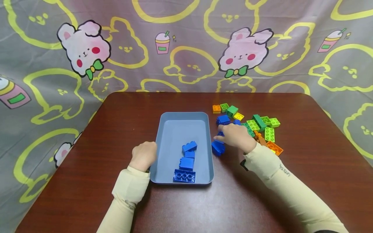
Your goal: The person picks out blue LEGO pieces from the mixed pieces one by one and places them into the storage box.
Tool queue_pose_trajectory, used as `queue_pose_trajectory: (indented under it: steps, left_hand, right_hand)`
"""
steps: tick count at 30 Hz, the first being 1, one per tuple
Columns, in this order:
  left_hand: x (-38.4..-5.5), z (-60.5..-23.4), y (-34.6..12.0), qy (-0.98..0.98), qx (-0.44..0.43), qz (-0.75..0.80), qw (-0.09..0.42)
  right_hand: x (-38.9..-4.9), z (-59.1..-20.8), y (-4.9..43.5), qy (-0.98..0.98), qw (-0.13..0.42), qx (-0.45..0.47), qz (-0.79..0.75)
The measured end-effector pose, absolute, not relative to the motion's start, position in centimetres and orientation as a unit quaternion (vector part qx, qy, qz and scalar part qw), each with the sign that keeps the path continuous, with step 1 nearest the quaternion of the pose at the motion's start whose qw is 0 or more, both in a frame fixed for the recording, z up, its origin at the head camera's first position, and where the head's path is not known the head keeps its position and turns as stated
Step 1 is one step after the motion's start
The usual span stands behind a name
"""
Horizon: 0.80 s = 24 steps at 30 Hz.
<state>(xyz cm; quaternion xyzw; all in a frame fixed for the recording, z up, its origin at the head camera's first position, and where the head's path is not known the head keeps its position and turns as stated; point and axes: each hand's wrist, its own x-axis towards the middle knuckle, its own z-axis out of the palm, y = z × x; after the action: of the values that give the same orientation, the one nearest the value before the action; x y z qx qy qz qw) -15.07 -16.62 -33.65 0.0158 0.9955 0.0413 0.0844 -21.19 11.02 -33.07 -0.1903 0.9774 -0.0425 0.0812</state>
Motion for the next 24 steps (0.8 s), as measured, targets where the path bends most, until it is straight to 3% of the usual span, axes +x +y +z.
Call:
queue_pose_trajectory:
  steps: [24]
  left_hand:
    - [-15.2, -33.7, -16.6, 0.995, 0.015, 0.041, 0.085]
  right_hand:
    - [-21.4, -34.3, 9.7, 0.983, 0.090, -0.156, -0.032]
